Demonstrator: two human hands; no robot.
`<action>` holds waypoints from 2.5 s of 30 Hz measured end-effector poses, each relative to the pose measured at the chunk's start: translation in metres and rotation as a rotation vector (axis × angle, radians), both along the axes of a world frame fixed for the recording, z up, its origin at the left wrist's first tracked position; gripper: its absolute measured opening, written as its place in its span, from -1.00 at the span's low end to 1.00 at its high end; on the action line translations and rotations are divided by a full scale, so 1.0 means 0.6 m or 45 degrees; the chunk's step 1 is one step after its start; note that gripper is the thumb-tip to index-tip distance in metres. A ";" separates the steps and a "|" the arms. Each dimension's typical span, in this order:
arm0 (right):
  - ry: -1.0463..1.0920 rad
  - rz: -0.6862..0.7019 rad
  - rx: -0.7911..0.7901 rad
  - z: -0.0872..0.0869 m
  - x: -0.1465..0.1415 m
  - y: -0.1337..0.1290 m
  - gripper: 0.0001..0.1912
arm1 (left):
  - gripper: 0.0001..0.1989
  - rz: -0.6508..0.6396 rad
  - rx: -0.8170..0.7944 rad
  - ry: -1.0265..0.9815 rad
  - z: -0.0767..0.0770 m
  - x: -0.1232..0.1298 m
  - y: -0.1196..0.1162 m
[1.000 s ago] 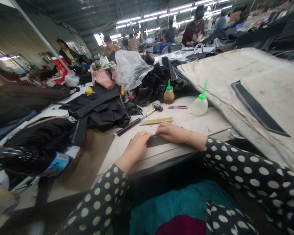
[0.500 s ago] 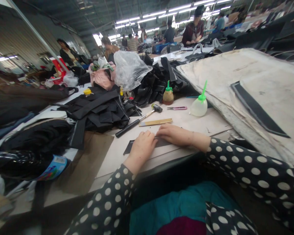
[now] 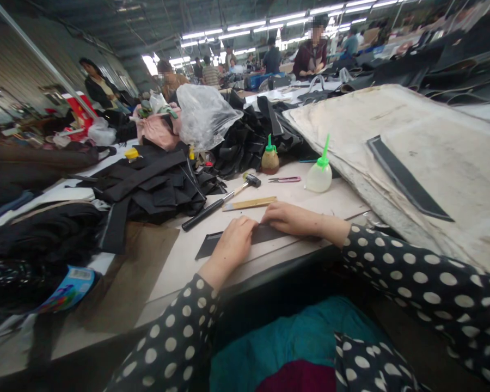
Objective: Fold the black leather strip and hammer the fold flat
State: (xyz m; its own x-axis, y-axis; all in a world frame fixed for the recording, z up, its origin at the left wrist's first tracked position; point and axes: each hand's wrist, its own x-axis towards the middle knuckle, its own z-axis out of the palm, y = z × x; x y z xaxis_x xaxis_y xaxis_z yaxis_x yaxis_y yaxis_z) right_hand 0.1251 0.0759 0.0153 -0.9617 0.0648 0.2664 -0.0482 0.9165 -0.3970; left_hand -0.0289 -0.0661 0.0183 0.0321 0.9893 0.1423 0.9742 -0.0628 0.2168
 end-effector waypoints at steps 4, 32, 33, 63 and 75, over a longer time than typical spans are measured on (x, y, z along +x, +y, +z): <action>-0.037 -0.004 0.241 0.001 -0.002 -0.010 -0.76 | -0.75 -0.035 -0.012 0.218 0.002 0.009 -0.003; -0.046 -0.014 0.318 0.004 0.042 0.014 -0.79 | -0.73 -0.093 -0.047 0.264 0.004 0.047 0.030; -0.072 -0.017 0.388 0.006 0.040 0.009 -0.80 | -0.75 -0.100 -0.058 0.315 0.005 0.051 0.031; -0.151 -0.248 0.069 0.010 0.079 0.064 -0.79 | -0.65 -0.056 -0.087 0.002 0.009 0.066 0.066; -0.325 -0.087 0.589 0.041 0.065 0.040 -0.85 | -0.72 -0.103 -0.112 0.203 0.022 0.074 0.065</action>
